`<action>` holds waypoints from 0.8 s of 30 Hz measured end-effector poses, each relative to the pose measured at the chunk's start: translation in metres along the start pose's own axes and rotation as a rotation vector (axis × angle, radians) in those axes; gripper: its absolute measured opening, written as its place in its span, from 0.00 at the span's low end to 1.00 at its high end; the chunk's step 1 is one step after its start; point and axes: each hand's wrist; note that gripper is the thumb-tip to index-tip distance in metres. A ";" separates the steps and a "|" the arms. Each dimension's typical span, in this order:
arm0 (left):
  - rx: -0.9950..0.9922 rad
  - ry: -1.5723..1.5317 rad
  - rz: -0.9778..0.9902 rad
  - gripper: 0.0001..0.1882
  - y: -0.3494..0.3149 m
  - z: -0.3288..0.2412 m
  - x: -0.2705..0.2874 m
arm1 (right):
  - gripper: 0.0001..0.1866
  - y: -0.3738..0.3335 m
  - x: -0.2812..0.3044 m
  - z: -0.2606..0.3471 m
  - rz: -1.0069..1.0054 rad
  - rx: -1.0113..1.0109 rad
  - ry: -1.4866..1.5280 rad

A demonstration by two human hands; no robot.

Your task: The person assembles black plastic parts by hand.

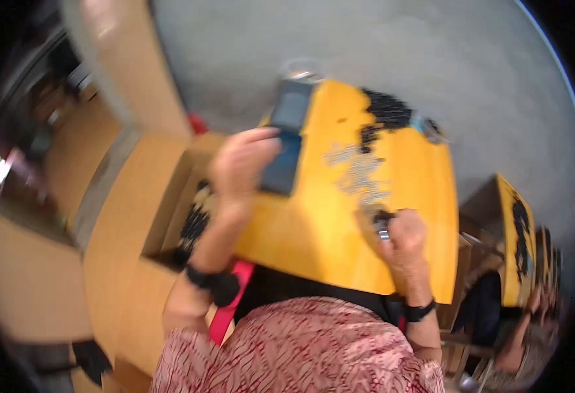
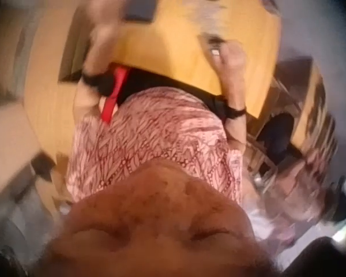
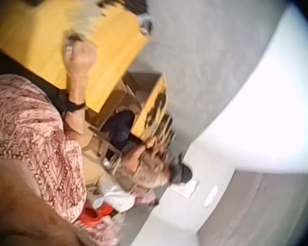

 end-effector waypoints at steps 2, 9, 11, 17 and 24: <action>0.074 0.283 -0.238 0.12 0.000 -0.018 0.034 | 0.13 0.001 -0.023 -0.004 -0.051 0.028 0.016; 0.229 0.166 -0.344 0.21 0.007 0.097 0.211 | 0.08 0.006 0.003 -0.021 -0.036 -0.039 0.053; 0.261 0.227 -0.268 0.23 0.006 0.129 0.239 | 0.08 0.004 0.001 -0.018 -0.014 -0.081 0.046; 0.337 0.132 -0.164 0.24 0.030 0.098 0.165 | 0.05 -0.007 -0.010 -0.032 0.019 -0.144 0.120; 0.274 0.163 0.003 0.27 0.037 0.051 0.113 | 0.05 -0.003 -0.017 -0.024 0.030 -0.154 0.181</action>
Point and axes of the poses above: each hand's wrist, its own y-axis towards the middle knuckle, its own x-axis out of the back of the hand, z = x × y, and after that the axes turned 9 degrees about z, right-handed
